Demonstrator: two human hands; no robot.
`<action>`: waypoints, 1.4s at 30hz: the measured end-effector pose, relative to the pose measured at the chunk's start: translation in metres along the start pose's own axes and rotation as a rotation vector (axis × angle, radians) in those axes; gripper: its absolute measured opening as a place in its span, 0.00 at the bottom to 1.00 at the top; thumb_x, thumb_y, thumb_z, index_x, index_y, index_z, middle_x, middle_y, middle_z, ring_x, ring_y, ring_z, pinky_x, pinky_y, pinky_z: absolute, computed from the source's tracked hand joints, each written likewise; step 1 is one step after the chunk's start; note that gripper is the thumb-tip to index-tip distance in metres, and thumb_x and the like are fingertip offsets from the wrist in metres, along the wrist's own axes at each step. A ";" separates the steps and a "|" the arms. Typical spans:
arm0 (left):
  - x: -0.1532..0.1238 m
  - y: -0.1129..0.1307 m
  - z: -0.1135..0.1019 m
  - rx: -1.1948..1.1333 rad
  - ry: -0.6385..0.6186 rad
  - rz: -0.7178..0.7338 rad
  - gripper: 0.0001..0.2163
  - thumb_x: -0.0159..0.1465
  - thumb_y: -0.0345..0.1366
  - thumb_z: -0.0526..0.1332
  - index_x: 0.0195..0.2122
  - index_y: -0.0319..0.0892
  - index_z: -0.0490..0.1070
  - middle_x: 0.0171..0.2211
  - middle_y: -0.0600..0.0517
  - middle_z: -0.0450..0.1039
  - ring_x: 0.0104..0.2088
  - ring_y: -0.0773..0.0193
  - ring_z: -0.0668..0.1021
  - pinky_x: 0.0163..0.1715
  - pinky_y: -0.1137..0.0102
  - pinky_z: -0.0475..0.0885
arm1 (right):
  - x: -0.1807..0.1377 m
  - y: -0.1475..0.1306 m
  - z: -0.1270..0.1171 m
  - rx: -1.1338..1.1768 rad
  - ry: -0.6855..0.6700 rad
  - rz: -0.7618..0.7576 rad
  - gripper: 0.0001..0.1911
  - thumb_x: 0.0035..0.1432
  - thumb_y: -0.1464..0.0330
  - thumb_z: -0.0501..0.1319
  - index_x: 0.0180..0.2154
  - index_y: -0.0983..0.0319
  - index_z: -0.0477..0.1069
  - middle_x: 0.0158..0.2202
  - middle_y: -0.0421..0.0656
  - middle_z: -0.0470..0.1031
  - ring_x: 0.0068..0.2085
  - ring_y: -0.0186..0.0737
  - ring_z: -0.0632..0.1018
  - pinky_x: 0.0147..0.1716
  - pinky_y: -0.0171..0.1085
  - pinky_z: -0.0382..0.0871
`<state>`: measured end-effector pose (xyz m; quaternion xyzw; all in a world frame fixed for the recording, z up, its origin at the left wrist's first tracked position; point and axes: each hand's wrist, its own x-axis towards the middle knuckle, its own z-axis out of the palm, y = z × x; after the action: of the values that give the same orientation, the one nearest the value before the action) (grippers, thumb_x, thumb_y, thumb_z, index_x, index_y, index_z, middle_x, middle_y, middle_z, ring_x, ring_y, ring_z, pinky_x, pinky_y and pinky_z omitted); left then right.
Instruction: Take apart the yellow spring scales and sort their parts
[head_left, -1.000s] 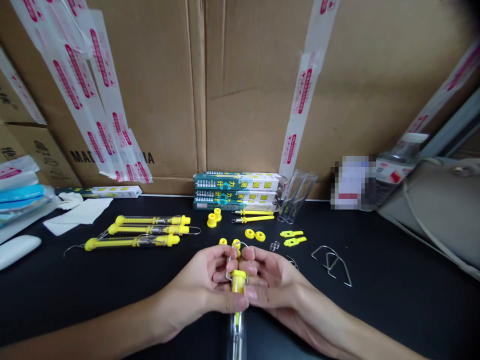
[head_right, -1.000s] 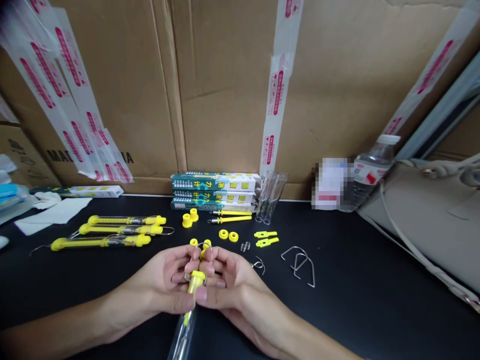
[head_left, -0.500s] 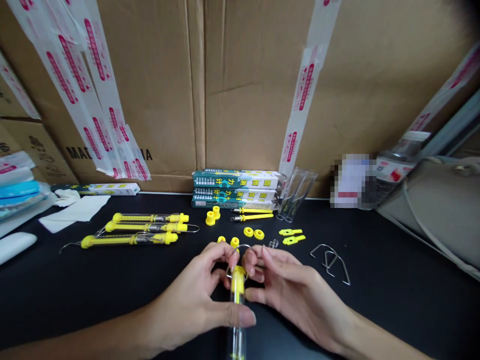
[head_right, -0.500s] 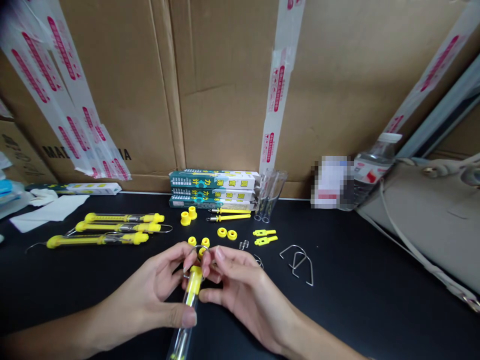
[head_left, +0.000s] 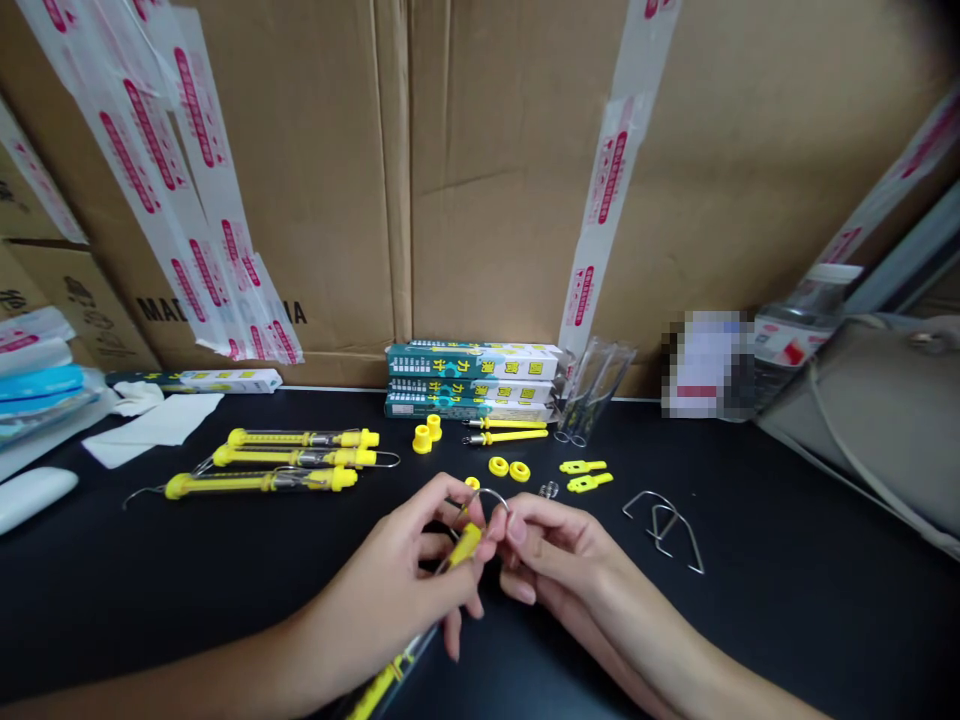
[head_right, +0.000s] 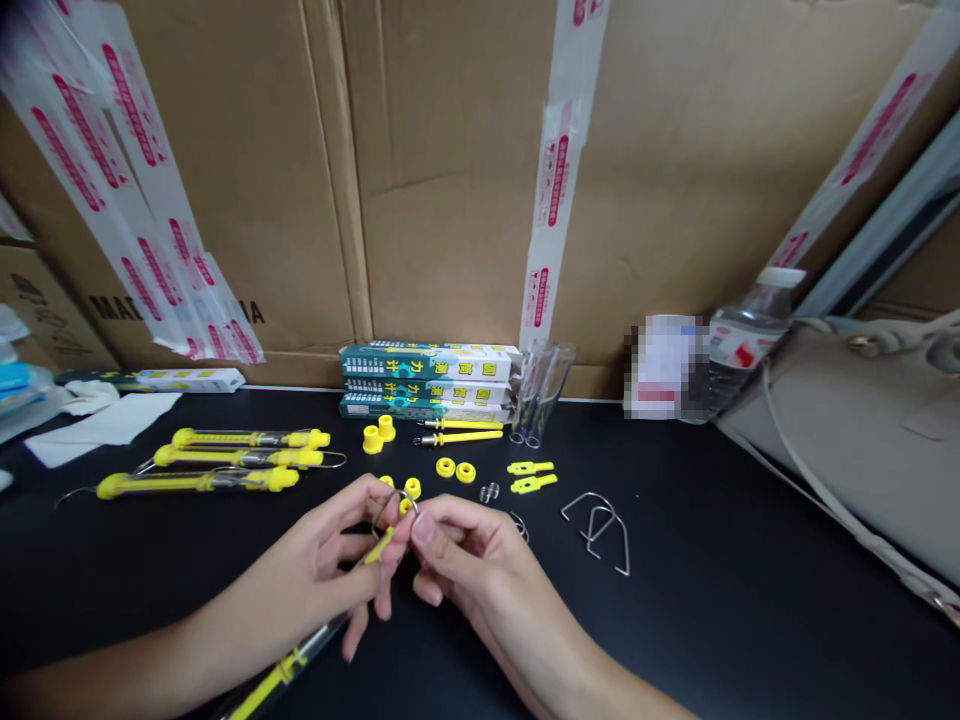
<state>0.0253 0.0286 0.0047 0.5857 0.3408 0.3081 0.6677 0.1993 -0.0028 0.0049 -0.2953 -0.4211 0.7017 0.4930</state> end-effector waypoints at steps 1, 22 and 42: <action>-0.001 0.000 0.001 0.000 0.012 0.004 0.13 0.61 0.42 0.67 0.39 0.43 0.65 0.36 0.54 0.65 0.30 0.64 0.76 0.15 0.76 0.73 | 0.000 0.000 -0.001 -0.056 0.005 -0.009 0.12 0.62 0.60 0.67 0.33 0.63 0.80 0.32 0.41 0.72 0.29 0.32 0.68 0.28 0.33 0.57; -0.003 0.011 -0.006 -0.042 0.097 0.110 0.17 0.59 0.46 0.71 0.37 0.38 0.70 0.24 0.54 0.73 0.22 0.68 0.75 0.16 0.78 0.65 | 0.001 -0.002 -0.002 -0.230 0.151 -0.025 0.14 0.54 0.57 0.73 0.34 0.62 0.82 0.30 0.44 0.81 0.32 0.37 0.80 0.27 0.30 0.76; -0.006 0.017 -0.002 -0.201 0.011 0.057 0.24 0.58 0.45 0.73 0.37 0.45 0.56 0.23 0.56 0.76 0.20 0.73 0.72 0.12 0.86 0.55 | -0.001 -0.004 0.003 -0.325 0.034 -0.010 0.17 0.64 0.54 0.63 0.34 0.62 0.68 0.27 0.38 0.74 0.12 0.20 0.64 0.08 0.23 0.49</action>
<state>0.0202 0.0269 0.0219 0.5237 0.2948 0.3628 0.7122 0.1988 -0.0041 0.0097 -0.3810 -0.5222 0.6165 0.4495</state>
